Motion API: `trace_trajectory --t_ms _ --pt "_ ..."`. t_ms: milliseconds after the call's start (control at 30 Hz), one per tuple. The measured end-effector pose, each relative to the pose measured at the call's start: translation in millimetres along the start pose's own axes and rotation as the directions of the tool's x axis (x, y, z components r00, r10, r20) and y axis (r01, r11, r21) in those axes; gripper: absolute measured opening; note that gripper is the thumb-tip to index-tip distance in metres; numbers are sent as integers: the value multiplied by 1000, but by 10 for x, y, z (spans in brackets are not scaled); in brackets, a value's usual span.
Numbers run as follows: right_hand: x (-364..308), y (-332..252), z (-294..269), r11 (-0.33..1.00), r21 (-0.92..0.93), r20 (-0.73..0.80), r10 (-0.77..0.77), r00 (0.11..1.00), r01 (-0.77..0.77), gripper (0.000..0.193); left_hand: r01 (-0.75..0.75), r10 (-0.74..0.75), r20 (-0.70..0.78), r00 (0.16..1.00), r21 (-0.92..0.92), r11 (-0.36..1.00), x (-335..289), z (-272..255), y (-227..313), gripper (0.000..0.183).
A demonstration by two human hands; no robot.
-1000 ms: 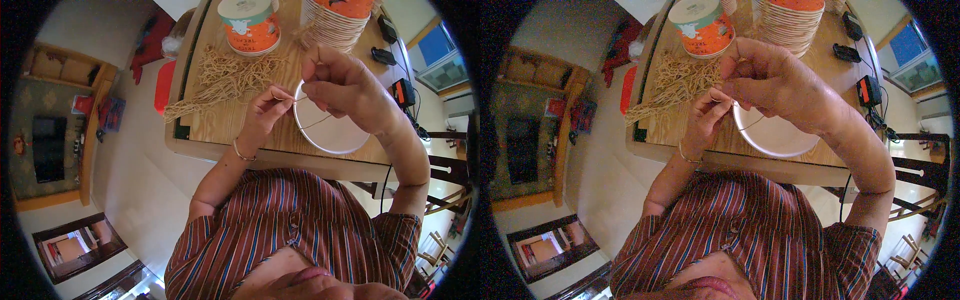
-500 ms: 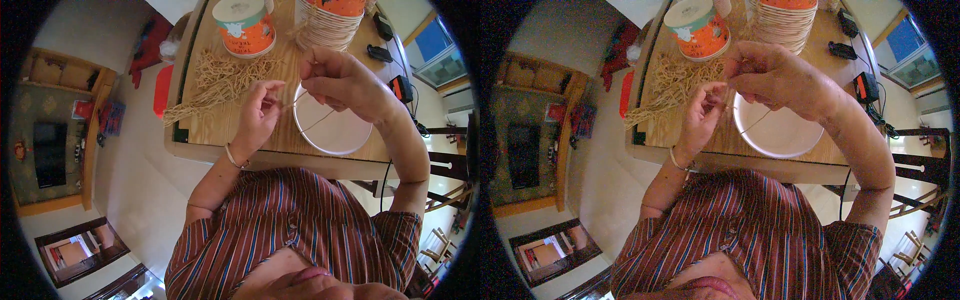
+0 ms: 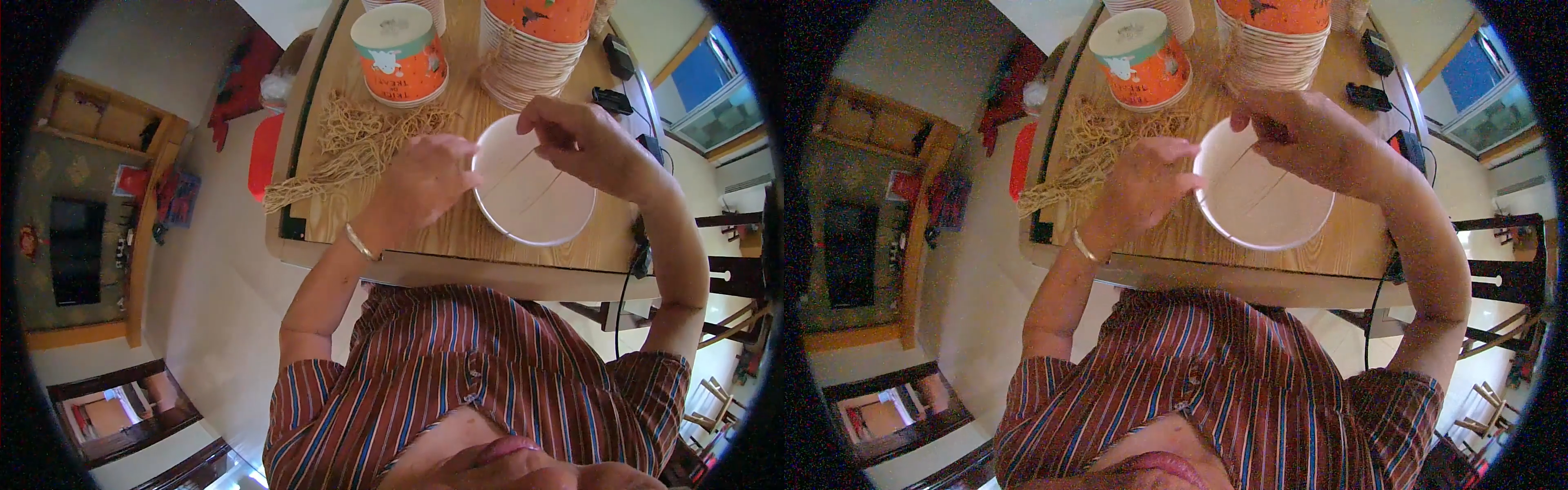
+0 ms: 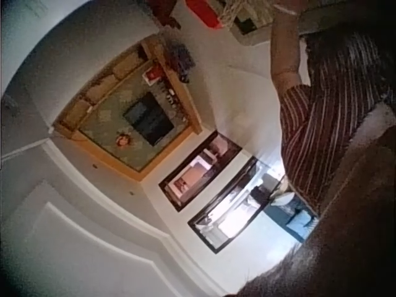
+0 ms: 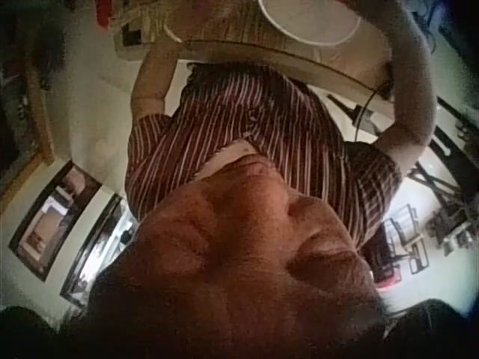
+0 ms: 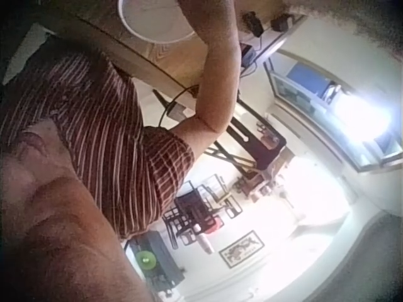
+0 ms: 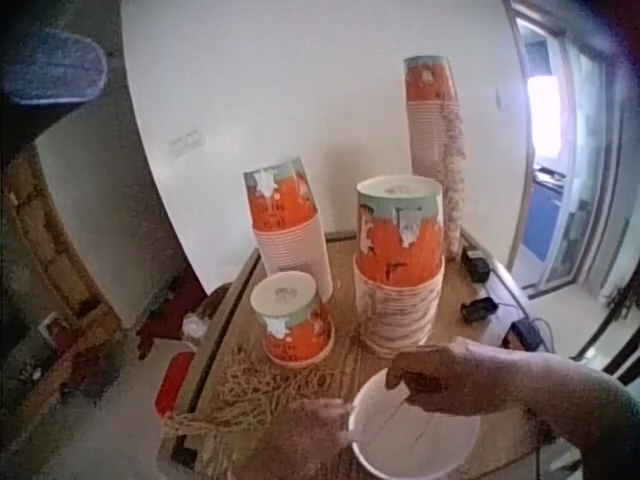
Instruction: The person is threading twine through pre-drilled holes in paper bowls to assemble them.
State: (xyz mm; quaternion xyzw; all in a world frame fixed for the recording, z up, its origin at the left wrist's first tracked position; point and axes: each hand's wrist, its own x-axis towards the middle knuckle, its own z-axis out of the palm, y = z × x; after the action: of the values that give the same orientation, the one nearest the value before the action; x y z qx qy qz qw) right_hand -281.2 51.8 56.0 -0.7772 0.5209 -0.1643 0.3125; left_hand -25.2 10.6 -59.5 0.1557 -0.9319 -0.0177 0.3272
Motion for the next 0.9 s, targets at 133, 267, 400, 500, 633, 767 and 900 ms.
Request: trace_trajectory --t_ms 133,267,400,500,633,767,900 --pt "12 139 63 971 -206 -213 -167 963 122 12 -83 84 -7 996 71 994 -90 -32 177 17" --pt "80 175 53 849 -461 -282 -416 864 259 10 -82 81 -40 996 -33 996 -74 28 480 21" --pt "177 263 161 786 -565 -313 -485 817 250 6 -55 53 -52 997 -46 997 -39 120 728 25" --pt "195 220 238 849 -449 -378 -463 802 279 7 -35 34 -44 998 -28 999 -15 143 827 26" --pt "149 116 211 919 -333 -413 -345 843 214 7 2 -1 7 1000 -36 999 -31 116 873 27" --pt "128 159 158 945 -321 -215 -131 968 57 13 1 -2 -10 1000 -51 999 -46 128 906 30" --pt "88 134 281 961 -262 11 -88 996 88 16 44 -42 34 999 -55 998 -52 146 1054 28"
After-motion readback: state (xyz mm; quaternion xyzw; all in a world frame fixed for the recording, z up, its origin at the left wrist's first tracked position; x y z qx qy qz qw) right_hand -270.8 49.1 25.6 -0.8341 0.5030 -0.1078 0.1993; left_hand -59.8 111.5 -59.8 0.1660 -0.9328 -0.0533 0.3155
